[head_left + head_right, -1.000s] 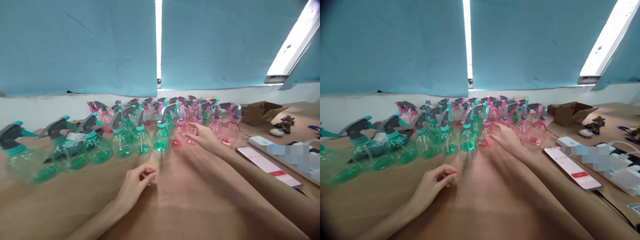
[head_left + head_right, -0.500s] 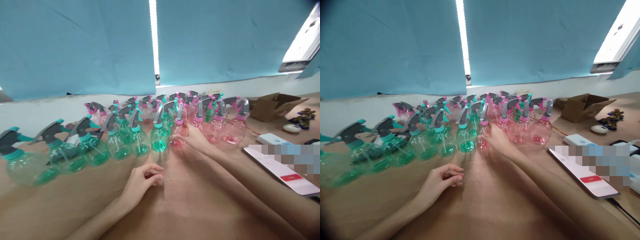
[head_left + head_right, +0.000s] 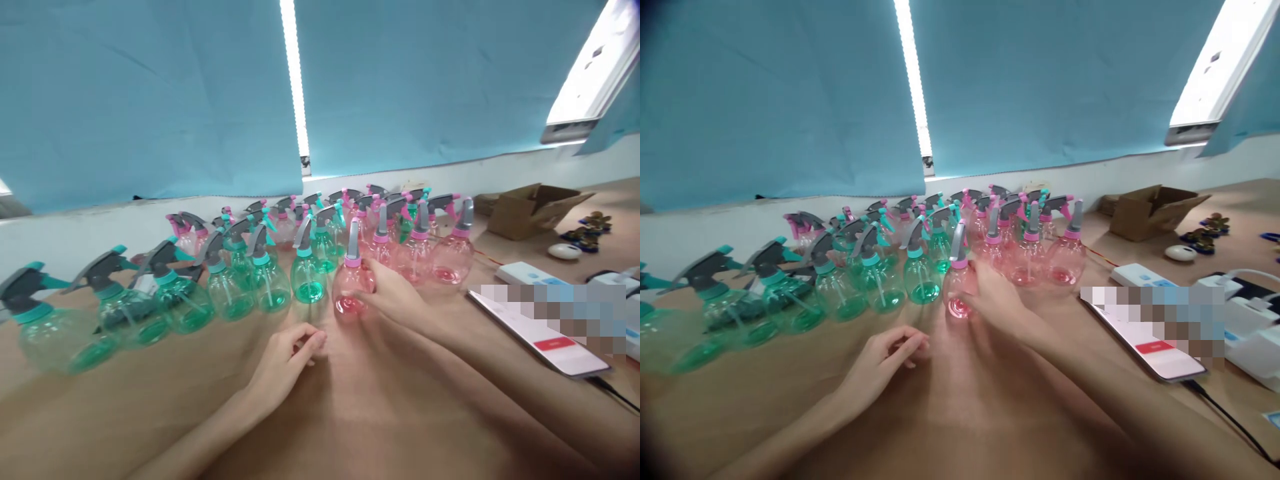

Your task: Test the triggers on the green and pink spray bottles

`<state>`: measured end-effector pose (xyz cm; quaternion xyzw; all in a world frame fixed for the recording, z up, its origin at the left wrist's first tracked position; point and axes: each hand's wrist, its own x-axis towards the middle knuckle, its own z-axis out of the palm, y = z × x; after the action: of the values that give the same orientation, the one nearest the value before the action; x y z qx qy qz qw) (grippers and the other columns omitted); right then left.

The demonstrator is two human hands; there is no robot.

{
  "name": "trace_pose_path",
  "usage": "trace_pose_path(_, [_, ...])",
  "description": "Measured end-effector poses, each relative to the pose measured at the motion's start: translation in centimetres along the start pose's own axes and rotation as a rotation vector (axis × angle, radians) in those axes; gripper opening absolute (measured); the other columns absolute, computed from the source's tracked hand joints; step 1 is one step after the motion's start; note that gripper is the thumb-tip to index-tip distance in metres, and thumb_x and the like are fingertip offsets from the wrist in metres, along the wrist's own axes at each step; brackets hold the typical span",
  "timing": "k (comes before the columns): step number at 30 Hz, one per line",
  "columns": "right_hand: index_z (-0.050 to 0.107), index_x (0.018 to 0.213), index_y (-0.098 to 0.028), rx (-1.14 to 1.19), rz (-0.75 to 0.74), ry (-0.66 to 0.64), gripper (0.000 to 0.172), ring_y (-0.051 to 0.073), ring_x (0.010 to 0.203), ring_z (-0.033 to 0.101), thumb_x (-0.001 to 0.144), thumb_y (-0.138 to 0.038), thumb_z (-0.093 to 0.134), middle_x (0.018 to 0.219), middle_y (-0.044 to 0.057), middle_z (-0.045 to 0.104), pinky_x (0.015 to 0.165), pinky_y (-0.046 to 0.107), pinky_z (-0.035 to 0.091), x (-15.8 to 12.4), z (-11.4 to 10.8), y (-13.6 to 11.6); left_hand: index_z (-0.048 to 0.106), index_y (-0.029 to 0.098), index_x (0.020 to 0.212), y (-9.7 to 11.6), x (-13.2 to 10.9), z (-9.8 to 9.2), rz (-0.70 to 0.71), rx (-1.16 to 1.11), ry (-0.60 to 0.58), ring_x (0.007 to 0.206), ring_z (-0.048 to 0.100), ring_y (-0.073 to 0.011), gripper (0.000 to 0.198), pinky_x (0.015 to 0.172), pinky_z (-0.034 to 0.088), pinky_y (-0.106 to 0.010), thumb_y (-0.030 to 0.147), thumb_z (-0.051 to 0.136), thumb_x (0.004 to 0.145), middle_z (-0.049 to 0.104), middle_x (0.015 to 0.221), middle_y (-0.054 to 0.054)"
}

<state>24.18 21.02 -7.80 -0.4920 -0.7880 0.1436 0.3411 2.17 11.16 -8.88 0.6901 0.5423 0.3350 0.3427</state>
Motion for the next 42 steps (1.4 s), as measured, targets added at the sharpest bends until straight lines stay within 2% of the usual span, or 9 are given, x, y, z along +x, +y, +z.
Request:
trace_pose_path(4, [0.041,0.136,-0.026,-0.015,-0.015,-0.045,0.062,0.033,0.112,0.061,0.081,-0.045,0.062,0.126,0.01,0.062,0.084,0.045,0.05,-2.6,-0.6,-1.1,0.058,0.018,0.07,0.7,0.6,0.1,0.08,0.026,0.136,0.065,0.06,-0.016,0.033,0.061,0.049,-0.026,0.038,0.046,0.094,0.064,0.075,-0.002])
trace_pose_path(9, [0.042,0.134,-0.026,-0.024,-0.056,-0.069,0.062,0.033,0.1,0.066,0.081,-0.054,0.058,0.121,0.011,0.064,0.072,0.042,0.052,-5.2,-1.1,-2.6,0.052,0.02,0.071,1.6,1.6,0.5,0.131,-0.023,0.159,0.052,0.054,-0.0132,0.033,0.055,0.045,-0.024,0.041,0.044,0.096,0.054,0.057,0.004])
trace_pose_path(16, [0.046,0.127,-0.027,0.005,-0.031,-0.176,0.053,0.028,0.084,0.069,0.083,-0.052,0.059,0.11,0.007,0.067,0.065,0.037,0.05,-6.9,-1.7,-5.2,0.052,0.021,0.1,2.8,2.2,-0.4,0.258,-0.072,0.284,0.086,0.063,-0.0193,0.016,0.072,0.052,-0.03,0.035,0.047,0.094,0.065,0.089,-0.002])
trace_pose_path(22, [0.05,0.116,-0.023,0.002,-0.111,-0.196,0.049,0.026,0.08,0.068,0.081,-0.056,0.062,0.108,0.007,0.067,0.064,0.037,0.049,-7.6,-0.4,-6.9,0.039,0.023,0.132,4.3,0.7,-1.8,0.434,0.14,0.124,0.118,0.053,-0.0274,0.058,0.097,0.046,-0.042,0.028,0.063,0.079,0.053,0.132,-0.01])
trace_pose_path(25, [0.053,0.109,-0.02,-0.062,-0.137,-0.157,0.06,0.027,0.073,0.067,0.075,-0.069,0.06,0.098,0.008,0.067,0.056,0.037,0.049,-7.9,1.0,-7.8,0.034,0.026,0.137,5.3,0.5,-1.8,0.361,0.105,0.157,0.117,0.054,-0.0276,0.065,0.094,0.047,-0.042,0.03,0.064,0.08,0.049,0.136,-0.009])
trace_pose_path(29, [0.054,0.111,-0.014,-0.11,-0.198,-0.086,0.081,0.029,0.068,0.066,0.069,-0.083,0.045,0.095,0.012,0.066,0.053,0.042,0.051,-8.3,2.7,-8.6,0.042,0.024,0.129,6.1,0.8,-1.6,0.287,-0.023,0.144,0.094,0.064,-0.0219,0.047,0.083,0.052,-0.038,0.028,0.058,0.086,0.058,0.124,-0.008])
trace_pose_path(31, [0.052,0.114,-0.015,-0.061,-0.231,-0.064,0.084,0.03,0.073,0.066,0.07,-0.085,0.041,0.097,0.012,0.066,0.055,0.044,0.052,-8.3,3.0,-8.4,0.048,0.022,0.122,6.0,1.1,-1.5,0.292,-0.085,0.123,0.087,0.064,-0.0194,0.037,0.08,0.053,-0.036,0.023,0.053,0.086,0.06,0.119,-0.007])
trace_pose_path(35, [0.053,0.111,-0.019,0.077,-0.282,-0.143,0.068,0.028,0.082,0.066,0.077,-0.077,0.045,0.097,0.008,0.067,0.066,0.042,0.052,-7.5,2.2,-7.0,0.054,0.021,0.117,5.2,1.5,-1.3,0.353,-0.166,0.121,0.085,0.064,-0.0173,0.034,0.079,0.053,-0.033,0.016,0.051,0.084,0.059,0.12,-0.007])
trace_pose_path(42, [0.054,0.109,-0.018,0.127,-0.263,-0.214,0.042,0.024,0.091,0.065,0.092,-0.055,0.044,0.104,0.011,0.066,0.078,0.039,0.051,-4.6,2.3,-0.3,0.055,0.022,0.123,3.9,1.6,-1.1,0.367,-0.1,0.222,0.081,0.064,-0.0167,0.04,0.078,0.052,-0.032,0.014,0.053,0.083,0.063,0.116,-0.006])
